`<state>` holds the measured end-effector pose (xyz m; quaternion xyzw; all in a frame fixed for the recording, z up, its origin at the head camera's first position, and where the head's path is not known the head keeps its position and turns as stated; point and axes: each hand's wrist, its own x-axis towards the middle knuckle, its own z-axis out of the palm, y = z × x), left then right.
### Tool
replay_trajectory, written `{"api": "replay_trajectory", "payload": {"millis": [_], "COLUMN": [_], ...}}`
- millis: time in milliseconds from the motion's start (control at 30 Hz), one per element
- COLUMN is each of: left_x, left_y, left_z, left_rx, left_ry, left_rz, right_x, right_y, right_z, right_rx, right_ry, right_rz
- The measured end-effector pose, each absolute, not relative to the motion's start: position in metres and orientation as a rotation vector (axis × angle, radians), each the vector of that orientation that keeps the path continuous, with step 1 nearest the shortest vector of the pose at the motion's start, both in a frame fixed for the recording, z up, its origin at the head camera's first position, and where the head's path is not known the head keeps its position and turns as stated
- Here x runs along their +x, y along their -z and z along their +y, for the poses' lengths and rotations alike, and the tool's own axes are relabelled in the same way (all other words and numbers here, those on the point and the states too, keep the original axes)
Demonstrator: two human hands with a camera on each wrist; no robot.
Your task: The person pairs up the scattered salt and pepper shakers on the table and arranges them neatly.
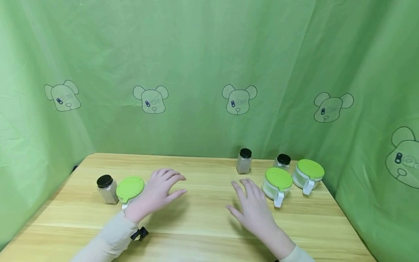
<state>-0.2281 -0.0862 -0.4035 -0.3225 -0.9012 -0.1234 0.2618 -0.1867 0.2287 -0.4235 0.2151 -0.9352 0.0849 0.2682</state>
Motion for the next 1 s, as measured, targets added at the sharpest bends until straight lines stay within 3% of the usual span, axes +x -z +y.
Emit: {"api": "replay_trajectory", "payload": {"millis": [1000], "left_x": [-0.27], "left_y": [0.398], "left_z": [0.014], "left_rx": [-0.735], "left_ry": [0.614], "left_rz": [-2.599], "right_x": [-0.211], "right_y": [0.401], "right_z": [0.296], "right_rx": [0.264], "right_ry": [-0.342], "right_rz": [-2.438]}}
